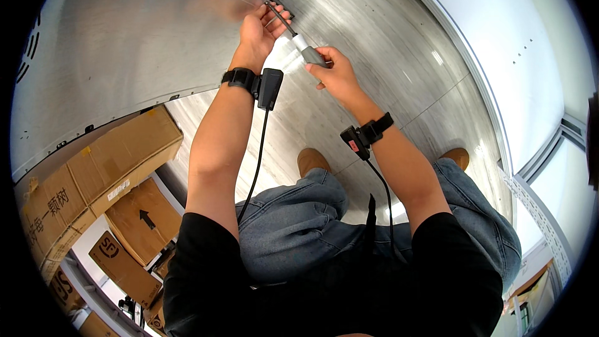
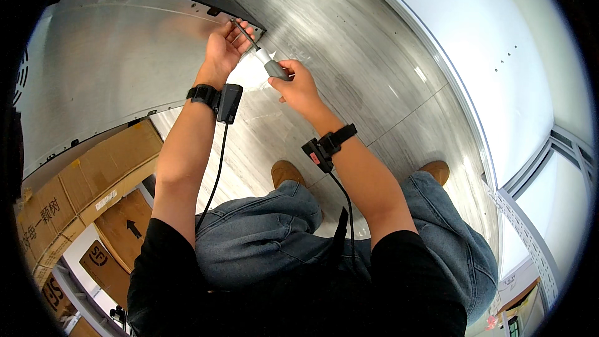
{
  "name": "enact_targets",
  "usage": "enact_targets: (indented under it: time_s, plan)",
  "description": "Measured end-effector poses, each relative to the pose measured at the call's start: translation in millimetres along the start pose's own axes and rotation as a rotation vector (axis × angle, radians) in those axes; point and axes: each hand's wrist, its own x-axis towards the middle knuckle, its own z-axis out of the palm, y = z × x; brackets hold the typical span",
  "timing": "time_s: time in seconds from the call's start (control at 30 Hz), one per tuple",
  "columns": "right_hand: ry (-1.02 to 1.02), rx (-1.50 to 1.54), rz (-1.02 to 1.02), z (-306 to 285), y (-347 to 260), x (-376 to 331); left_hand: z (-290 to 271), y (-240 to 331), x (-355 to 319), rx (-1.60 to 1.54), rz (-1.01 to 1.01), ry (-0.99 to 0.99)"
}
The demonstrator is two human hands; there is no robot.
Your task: The person uses a screwdriver to remove screws from a white panel on a shelving unit, then detaches a black cover from a beige appliance. They proceed to unscrew multiple fasteners from the back of the appliance, removing screws one by one.
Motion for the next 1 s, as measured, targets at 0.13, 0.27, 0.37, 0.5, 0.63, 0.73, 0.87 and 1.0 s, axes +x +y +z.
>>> enact_targets:
  time_s: [0.13,0.27,0.37,0.5,0.63,0.73,0.87,1.0]
  plan:
    - [0.006,0.028,-0.025,0,3,2,3,0,-1,-0.004,0.004,0.048]
    - [0.005,0.009,-0.018,1,0,2,3,-1,1,-0.033,-0.010,0.080]
    - [0.000,0.012,-0.018,0,0,2,7,1,1,-0.081,-0.045,0.110]
    - [-0.007,0.004,-0.021,0,1,1,6,2,1,-0.160,-0.086,0.116]
    - [-0.004,-0.001,-0.027,0,2,2,8,3,1,-0.207,-0.094,0.127]
    - [0.000,-0.006,-0.036,2,-2,-3,11,4,-2,-0.207,-0.097,0.147]
    - [0.016,0.007,-0.029,3,-2,-5,19,6,-5,-0.262,-0.112,0.206]
    - [0.018,0.007,-0.029,4,-2,-5,26,5,-5,-0.311,-0.108,0.237]
